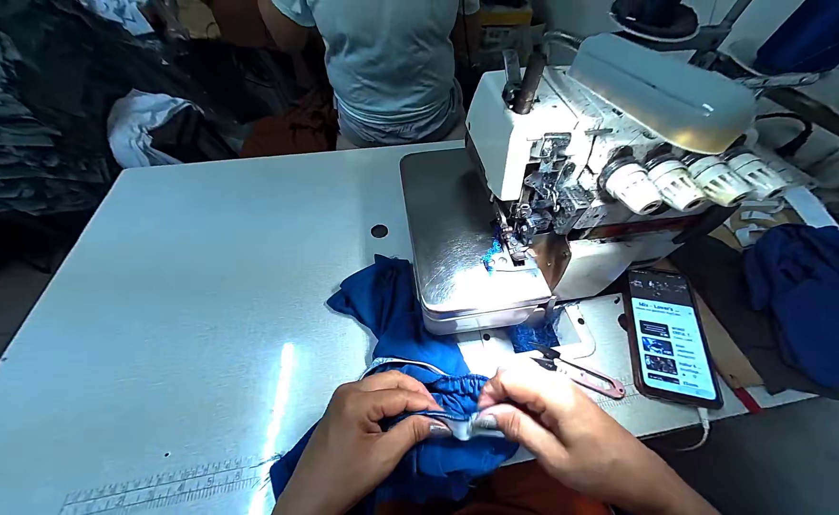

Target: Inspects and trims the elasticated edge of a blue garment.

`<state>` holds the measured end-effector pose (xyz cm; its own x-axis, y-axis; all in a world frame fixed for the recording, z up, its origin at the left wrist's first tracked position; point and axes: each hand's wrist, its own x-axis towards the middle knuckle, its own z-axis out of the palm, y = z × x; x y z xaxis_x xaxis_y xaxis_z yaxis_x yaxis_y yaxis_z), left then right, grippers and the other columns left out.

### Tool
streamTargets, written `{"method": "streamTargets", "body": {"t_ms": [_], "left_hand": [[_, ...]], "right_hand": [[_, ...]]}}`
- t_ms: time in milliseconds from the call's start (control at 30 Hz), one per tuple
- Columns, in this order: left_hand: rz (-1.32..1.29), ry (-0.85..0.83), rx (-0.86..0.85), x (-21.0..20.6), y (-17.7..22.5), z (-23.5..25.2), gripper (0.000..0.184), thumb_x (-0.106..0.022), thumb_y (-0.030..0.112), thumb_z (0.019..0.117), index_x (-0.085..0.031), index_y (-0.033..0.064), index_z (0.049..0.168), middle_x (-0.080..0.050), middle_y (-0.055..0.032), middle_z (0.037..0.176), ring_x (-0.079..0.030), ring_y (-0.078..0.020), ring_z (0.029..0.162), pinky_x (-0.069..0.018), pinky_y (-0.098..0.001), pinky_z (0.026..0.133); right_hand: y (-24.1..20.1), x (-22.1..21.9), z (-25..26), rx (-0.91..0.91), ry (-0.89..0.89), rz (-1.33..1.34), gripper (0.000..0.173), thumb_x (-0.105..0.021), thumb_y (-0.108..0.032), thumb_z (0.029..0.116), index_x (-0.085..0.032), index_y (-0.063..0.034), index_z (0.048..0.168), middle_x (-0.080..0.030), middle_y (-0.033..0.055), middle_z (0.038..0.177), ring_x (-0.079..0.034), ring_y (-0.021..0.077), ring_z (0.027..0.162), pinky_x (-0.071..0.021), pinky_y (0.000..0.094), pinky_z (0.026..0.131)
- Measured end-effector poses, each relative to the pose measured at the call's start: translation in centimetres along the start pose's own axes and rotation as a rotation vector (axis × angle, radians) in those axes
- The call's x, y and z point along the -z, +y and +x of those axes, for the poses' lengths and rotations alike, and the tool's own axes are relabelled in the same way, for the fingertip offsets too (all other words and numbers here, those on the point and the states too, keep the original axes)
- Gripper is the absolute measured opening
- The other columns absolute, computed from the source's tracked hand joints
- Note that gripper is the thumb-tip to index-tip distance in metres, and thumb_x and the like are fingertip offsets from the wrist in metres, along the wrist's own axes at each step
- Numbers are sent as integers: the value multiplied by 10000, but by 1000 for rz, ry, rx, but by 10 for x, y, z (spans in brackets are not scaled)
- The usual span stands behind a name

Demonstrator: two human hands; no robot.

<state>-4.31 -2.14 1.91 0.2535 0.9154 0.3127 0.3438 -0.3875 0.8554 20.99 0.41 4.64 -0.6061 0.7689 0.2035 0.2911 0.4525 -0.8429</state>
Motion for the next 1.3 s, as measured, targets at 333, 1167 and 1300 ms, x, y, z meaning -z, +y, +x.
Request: {"method": "streamTargets", "body": {"t_ms": [333, 1167, 1300], "left_hand": [[46, 90, 127, 11, -13, -3, 180, -714, 343, 896, -790, 203, 812, -714, 118, 780, -652, 54, 764, -532, -123, 693], [87, 94, 77, 6, -9, -5, 188, -812, 400, 778, -770, 227, 838, -716, 132, 823, -661, 55, 802, -548, -121, 714], [68, 79, 80, 7, -8, -5, 150, -787, 378, 811, -770, 229, 816, -697, 126, 803, -648, 53, 795, -532, -111, 702]], "right_hand": [[25, -5, -21, -55, 172, 78, 233, -570, -166, 1015, -729, -43, 898, -665, -5, 802, -592, -28, 743, -482, 123, 685], [13, -13, -8, -53, 272, 26, 190, -596, -153, 999, -750, -71, 924, -714, -14, 877, -657, -1, 823, -547, 158, 756], [15, -8, -10, -67, 297, -14, 193, -612, -234, 1004, -757, -108, 989, -722, -43, 938, -660, -17, 868, -553, 153, 773]]}}
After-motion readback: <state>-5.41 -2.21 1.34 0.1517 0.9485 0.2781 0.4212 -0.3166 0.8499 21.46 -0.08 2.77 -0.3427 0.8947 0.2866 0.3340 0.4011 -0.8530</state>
